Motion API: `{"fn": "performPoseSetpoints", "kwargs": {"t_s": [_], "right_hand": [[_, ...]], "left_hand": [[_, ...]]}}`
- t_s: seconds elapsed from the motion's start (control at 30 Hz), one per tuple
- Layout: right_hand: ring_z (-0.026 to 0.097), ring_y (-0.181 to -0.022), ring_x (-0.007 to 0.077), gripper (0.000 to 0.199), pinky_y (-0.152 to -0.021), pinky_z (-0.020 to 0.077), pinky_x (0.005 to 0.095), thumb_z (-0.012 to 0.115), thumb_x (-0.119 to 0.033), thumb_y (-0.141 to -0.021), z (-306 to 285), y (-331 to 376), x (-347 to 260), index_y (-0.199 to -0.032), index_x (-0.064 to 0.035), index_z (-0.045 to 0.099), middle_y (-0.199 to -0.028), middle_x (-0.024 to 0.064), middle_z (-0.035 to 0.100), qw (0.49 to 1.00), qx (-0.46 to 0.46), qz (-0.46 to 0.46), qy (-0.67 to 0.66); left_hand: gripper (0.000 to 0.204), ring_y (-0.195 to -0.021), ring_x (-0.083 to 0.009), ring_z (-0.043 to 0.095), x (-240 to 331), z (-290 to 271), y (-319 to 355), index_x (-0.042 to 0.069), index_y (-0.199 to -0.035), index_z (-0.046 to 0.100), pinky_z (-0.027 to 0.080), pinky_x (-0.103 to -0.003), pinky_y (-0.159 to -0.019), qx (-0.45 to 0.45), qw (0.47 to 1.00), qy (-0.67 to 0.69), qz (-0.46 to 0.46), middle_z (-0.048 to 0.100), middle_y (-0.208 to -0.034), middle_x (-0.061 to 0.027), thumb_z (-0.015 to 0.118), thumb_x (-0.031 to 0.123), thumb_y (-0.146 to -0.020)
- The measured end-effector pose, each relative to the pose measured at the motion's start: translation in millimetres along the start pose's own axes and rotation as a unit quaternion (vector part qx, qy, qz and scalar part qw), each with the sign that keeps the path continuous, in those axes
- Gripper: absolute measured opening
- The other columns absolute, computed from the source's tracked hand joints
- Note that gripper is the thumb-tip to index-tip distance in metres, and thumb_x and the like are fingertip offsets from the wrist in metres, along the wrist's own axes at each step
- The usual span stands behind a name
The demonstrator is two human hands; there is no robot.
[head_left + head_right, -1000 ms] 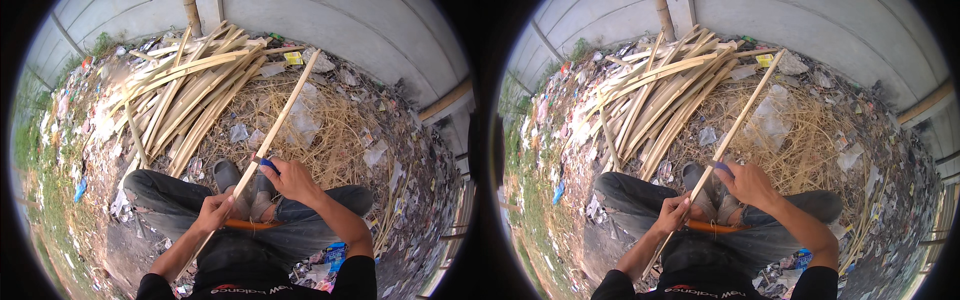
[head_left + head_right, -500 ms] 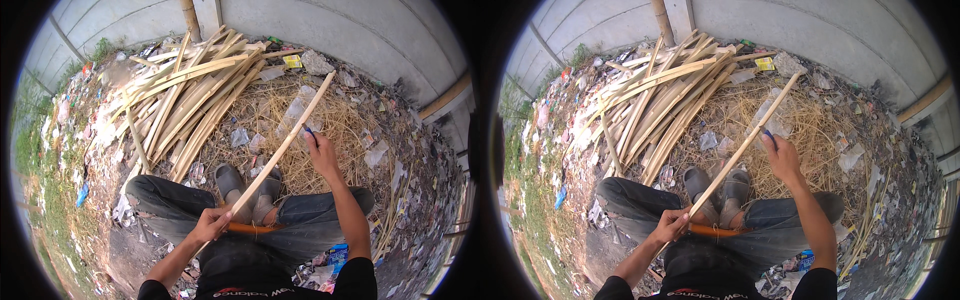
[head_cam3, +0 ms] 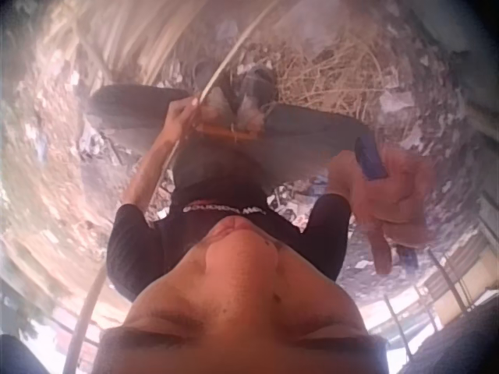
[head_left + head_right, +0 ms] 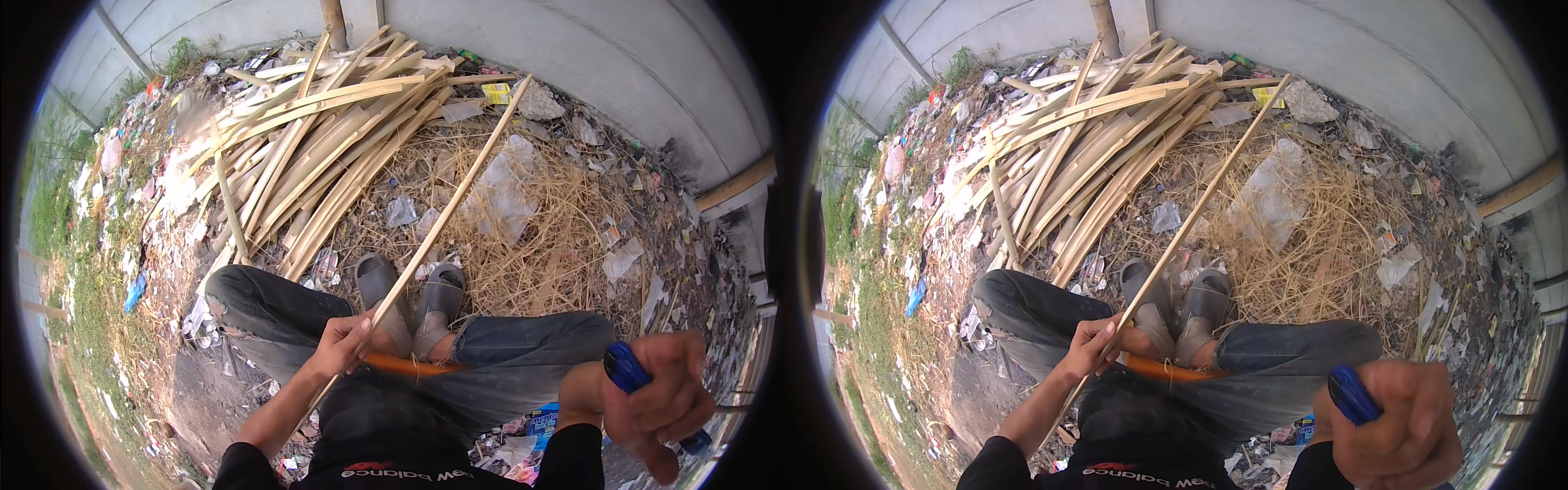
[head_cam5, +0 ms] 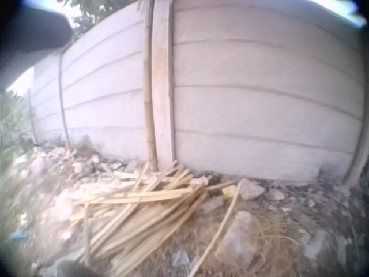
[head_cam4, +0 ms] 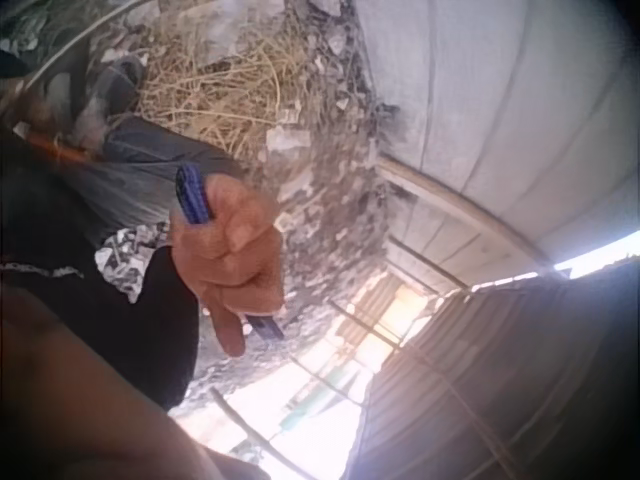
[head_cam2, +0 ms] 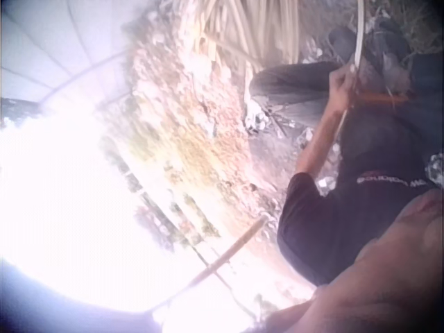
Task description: The person sits on the ground and uses a knife to split long bamboo poles into thin strips. They hold the bamboo with one hand and use the knife to carefully slice along the length of the pole, separating it into smaller pieces.
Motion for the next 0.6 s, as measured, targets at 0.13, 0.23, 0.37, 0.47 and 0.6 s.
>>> {"fn": "performPoseSetpoints", "kwargs": {"t_s": [0.13,0.23,0.37,0.47,0.6], "right_hand": [[0.047,-0.047,0.0094,0.024,-0.062,0.0475,0.0288,0.056,0.004,-0.089,50,-19,-54,-0.069,-0.0098,0.055,-0.059,-0.0042,0.047,0.966,-0.167,-0.117,-0.159],[0.046,-0.043,0.0086,0.035,-0.074,0.0482,0.0285,0.048,0.011,-0.08,69,-10,-50,-0.053,-0.0106,0.043,-0.049,-0.0048,0.044,0.968,-0.173,-0.094,-0.157],[0.045,-0.041,0.0094,0.036,-0.077,0.0482,0.0292,0.048,0.011,-0.076,73,1,-62,-0.049,-0.0108,0.04,-0.045,-0.0043,0.042,0.963,-0.174,-0.164,-0.123],[0.045,-0.041,0.0094,0.036,-0.076,0.0477,0.0279,0.048,0.011,-0.075,79,4,-59,-0.049,-0.0116,0.039,-0.044,-0.0041,0.042,0.963,-0.184,-0.157,-0.115],[0.043,-0.04,0.0082,0.036,-0.074,0.0476,0.0263,0.047,0.012,-0.075,77,11,-64,-0.05,-0.012,0.038,-0.044,-0.0049,0.04,0.953,-0.18,-0.215,-0.117]], "left_hand": [[0.059,-0.041,-0.0088,0.044,-4,1,2,0.001,-0.143,0.056,0.034,-0.023,-0.036,0.028,0.999,0.008,-0.012,0.052,-0.059,-0.0035,0.049,0.046,-0.107],[0.058,-0.04,-0.009,0.044,-4,2,2,0.001,-0.143,0.056,0.034,-0.023,-0.036,0.031,0.999,0.013,-0.007,0.052,-0.059,-0.0039,0.049,0.046,-0.107],[0.053,-0.041,-0.0073,0.043,2,1,3,0.005,-0.148,0.051,0.036,-0.022,-0.038,0.016,1.0,0.016,-0.002,0.05,-0.061,-0.0005,0.046,0.04,-0.109],[0.051,-0.042,-0.0066,0.043,1,0,2,0.006,-0.15,0.049,0.037,-0.021,-0.038,0.004,0.999,0.03,0.008,0.048,-0.062,0.0013,0.045,0.037,-0.11],[0.059,-0.043,-0.009,0.043,1,-2,3,0.0,-0.146,0.052,0.034,-0.023,-0.036,0.025,0.999,0.038,0.009,0.051,-0.061,-0.0038,0.05,0.044,-0.107]]}}
Point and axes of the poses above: each hand's wrist, its own y-axis away from the middle knuckle, its own z-axis out of the palm, x = y × z, the point moved 9 cm from there along -y, towards the middle knuckle
